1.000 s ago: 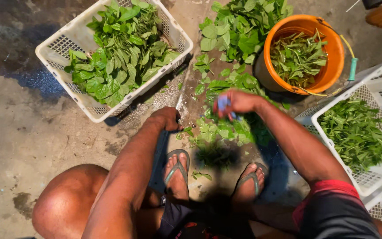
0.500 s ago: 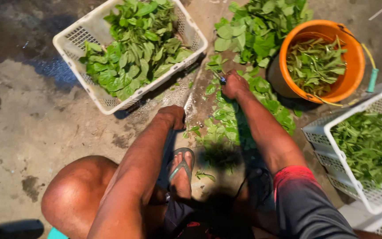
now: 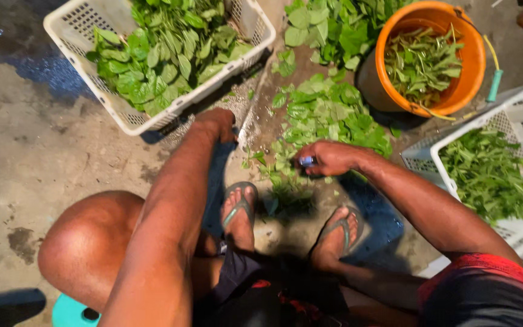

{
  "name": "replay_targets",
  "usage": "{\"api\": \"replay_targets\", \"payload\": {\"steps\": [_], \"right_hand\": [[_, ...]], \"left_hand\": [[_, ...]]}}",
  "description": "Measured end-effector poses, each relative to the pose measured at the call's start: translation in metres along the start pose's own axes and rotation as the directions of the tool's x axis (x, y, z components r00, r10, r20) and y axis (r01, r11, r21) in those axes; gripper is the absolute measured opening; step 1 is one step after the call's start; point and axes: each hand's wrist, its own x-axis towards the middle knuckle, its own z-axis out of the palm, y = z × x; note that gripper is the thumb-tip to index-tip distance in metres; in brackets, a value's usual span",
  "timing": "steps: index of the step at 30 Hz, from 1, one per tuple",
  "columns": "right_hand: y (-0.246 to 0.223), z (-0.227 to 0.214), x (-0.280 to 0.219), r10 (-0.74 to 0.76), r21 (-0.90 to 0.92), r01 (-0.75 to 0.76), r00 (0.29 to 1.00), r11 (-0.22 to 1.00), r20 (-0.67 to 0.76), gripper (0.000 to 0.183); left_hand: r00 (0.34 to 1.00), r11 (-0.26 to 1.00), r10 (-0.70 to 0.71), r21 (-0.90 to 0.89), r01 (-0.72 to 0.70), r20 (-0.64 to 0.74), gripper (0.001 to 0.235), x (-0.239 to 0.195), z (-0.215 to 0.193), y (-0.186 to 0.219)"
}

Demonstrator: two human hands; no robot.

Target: The person sits on the floor and uses shears to cut leaves from stems. They place the cut leaves into a white basket and the stems into an orange bucket. The process is repeated continuously throughout the clip.

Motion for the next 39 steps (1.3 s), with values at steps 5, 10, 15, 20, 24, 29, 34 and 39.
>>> {"api": "replay_targets", "payload": {"steps": [5, 10, 15, 20, 24, 29, 34, 39], "right_hand": [[0.022, 0.037, -0.017, 0.262, -0.085, -0.265, 0.964, 0.96, -0.044, 0.033], [0.027, 0.065, -0.011, 0.547, 0.021, -0.577, 0.761, 0.816, -0.35, 0.047], [0.003, 0.105, 0.0, 0.756, -0.013, -0.805, 0.562, 0.593, -0.335, 0.057], [0.004, 0.124, -0.007, 0.688, 0.059, -0.746, 0.577, 0.663, -0.441, 0.046], [0.008, 0.13, -0.016, 0.687, 0.148, -0.716, 0.56, 0.682, -0.462, 0.044], [0.017, 0.143, -0.009, 0.703, 0.22, -0.714, 0.497, 0.665, -0.509, 0.044], [0.04, 0.164, -0.005, 0.572, 0.21, -0.574, 0.575, 0.792, -0.585, 0.029], [0.051, 0.15, -0.028, 0.551, 0.588, -0.347, 0.807, 0.731, -0.21, 0.03]], "left_hand": [[1.0, 0.999, -0.012, 0.042, 0.012, -0.012, 0.036, -0.009, 0.011, 0.017], [0.992, 0.986, 0.072, 0.141, -0.086, 0.105, 0.039, -0.029, 0.047, 0.057], [0.988, 0.981, 0.143, 0.12, -0.15, 0.063, 0.052, -0.046, 0.087, 0.087], [0.971, 0.966, 0.114, 0.205, -0.157, 0.209, 0.041, -0.04, 0.098, 0.089], [0.98, 0.975, 0.152, 0.145, -0.171, 0.131, 0.046, -0.03, 0.104, 0.082], [0.976, 0.966, 0.202, 0.147, -0.212, 0.077, 0.043, -0.009, 0.126, 0.08], [0.928, 0.931, 0.364, 0.001, -0.365, 0.076, 0.026, 0.005, 0.153, 0.092], [0.79, 0.854, 0.519, -0.231, -0.466, 0.327, 0.027, -0.015, 0.162, 0.122]]}}
